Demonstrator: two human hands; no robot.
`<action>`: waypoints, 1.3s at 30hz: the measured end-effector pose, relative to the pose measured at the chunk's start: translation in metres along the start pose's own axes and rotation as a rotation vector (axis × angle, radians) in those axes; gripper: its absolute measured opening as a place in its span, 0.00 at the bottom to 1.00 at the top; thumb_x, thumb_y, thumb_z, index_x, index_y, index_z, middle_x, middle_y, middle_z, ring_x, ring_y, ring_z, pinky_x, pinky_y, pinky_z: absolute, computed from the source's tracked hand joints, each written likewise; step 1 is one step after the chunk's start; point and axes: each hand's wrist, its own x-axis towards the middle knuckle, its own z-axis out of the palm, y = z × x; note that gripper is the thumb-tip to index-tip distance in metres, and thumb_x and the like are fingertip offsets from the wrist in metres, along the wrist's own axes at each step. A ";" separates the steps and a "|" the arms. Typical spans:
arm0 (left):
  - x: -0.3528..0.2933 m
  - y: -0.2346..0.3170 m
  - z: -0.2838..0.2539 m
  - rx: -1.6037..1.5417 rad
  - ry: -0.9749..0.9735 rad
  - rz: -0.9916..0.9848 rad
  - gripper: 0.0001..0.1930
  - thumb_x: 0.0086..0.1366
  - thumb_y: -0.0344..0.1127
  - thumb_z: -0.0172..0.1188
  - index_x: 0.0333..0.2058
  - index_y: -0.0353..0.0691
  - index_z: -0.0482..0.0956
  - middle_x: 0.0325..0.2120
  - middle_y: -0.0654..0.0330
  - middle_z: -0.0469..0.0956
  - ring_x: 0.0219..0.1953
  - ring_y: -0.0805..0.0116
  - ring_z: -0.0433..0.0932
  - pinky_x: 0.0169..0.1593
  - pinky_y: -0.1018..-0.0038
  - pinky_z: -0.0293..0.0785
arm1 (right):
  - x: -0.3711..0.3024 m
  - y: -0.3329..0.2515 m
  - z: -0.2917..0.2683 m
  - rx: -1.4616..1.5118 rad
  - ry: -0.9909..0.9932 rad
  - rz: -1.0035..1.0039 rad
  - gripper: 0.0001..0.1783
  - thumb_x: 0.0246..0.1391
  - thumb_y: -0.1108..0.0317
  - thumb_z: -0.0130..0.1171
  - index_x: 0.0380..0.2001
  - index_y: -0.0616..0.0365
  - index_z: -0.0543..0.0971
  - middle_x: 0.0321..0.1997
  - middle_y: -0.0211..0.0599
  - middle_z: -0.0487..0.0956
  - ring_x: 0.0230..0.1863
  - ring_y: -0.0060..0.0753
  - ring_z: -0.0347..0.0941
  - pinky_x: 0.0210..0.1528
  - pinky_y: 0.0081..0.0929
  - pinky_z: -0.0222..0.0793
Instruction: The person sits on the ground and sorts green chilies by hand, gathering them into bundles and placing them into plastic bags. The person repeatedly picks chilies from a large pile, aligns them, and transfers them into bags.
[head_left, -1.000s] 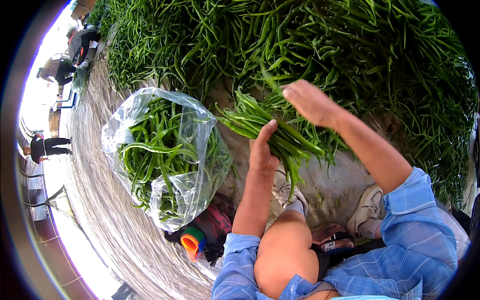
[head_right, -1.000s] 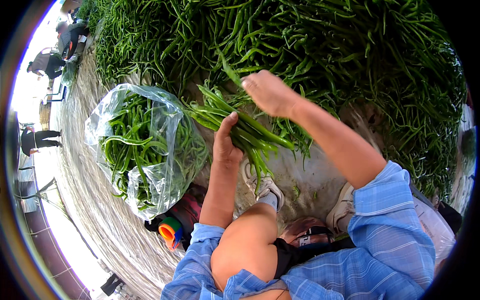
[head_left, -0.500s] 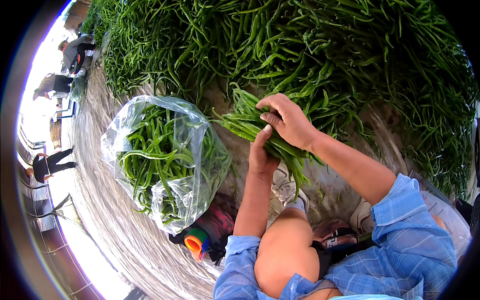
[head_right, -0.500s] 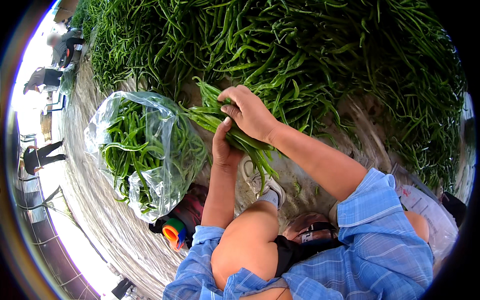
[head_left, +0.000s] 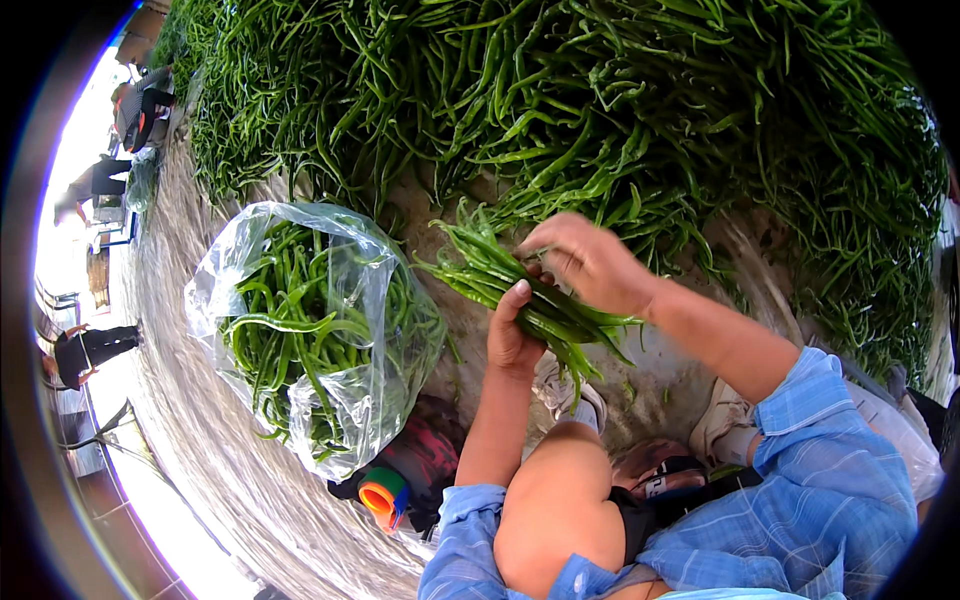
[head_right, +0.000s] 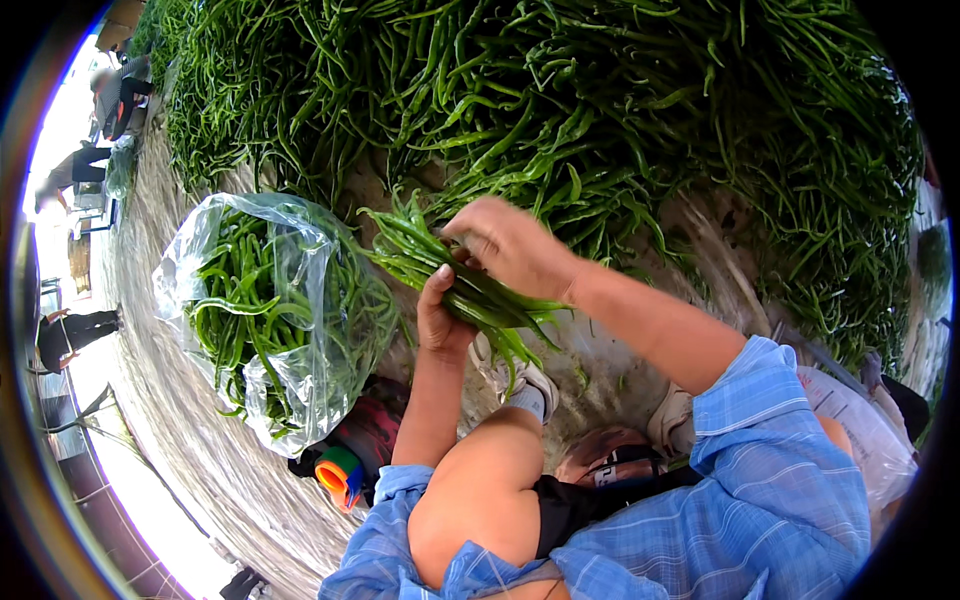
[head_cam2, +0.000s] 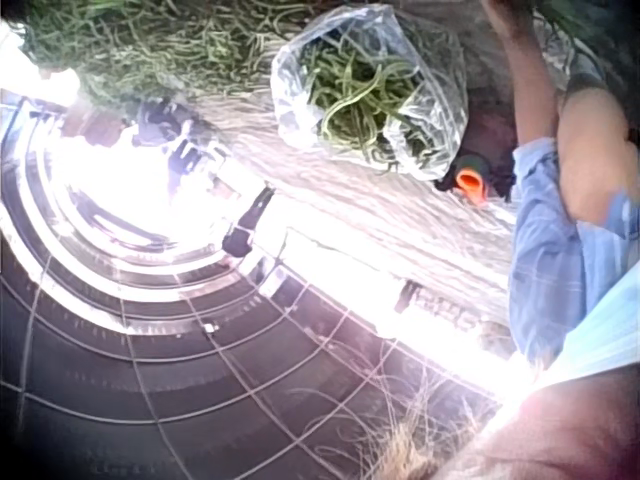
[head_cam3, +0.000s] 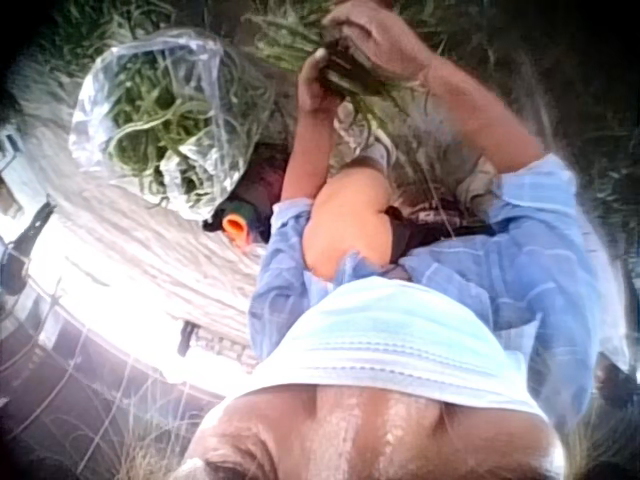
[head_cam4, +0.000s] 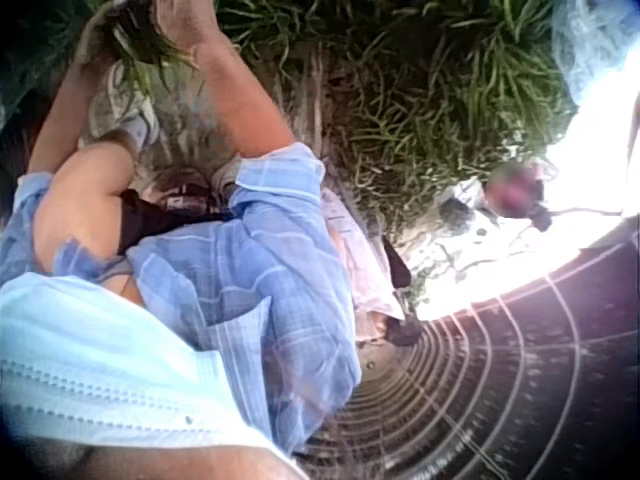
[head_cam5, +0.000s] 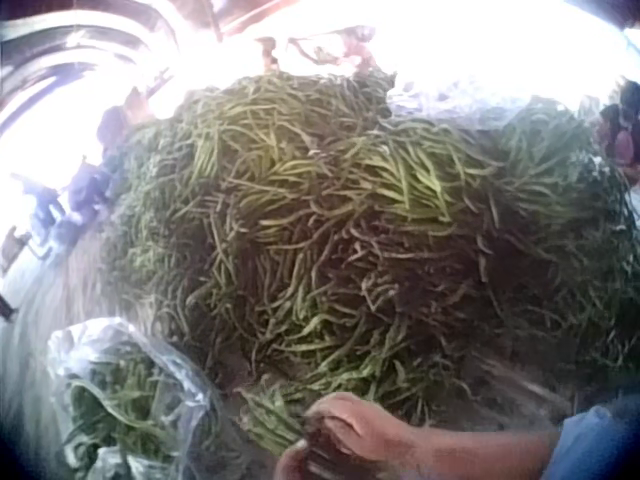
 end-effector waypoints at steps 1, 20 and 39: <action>-0.003 0.003 0.003 -0.026 -0.008 0.040 0.22 0.57 0.32 0.62 0.51 0.39 0.69 0.44 0.58 0.75 0.47 0.62 0.74 0.53 0.64 0.73 | 0.007 0.013 -0.012 -0.140 0.024 0.052 0.14 0.51 0.80 0.52 0.42 0.60 0.76 0.43 0.43 0.76 0.49 0.44 0.73 0.53 0.35 0.68; -0.008 0.008 -0.017 -0.006 0.002 0.029 0.23 0.53 0.30 0.62 0.49 0.43 0.69 0.40 0.58 0.75 0.43 0.60 0.75 0.51 0.58 0.74 | 0.053 0.055 -0.100 -0.854 -0.459 0.110 0.15 0.55 0.60 0.60 0.38 0.58 0.69 0.35 0.43 0.75 0.42 0.50 0.73 0.44 0.44 0.68; -0.018 -0.002 0.123 0.100 -0.192 0.064 0.19 0.58 0.39 0.62 0.45 0.36 0.74 0.38 0.55 0.78 0.40 0.62 0.77 0.48 0.65 0.74 | 0.074 -0.127 -0.094 -0.621 -0.294 0.308 0.28 0.63 0.47 0.46 0.33 0.68 0.73 0.31 0.55 0.76 0.35 0.54 0.74 0.40 0.44 0.67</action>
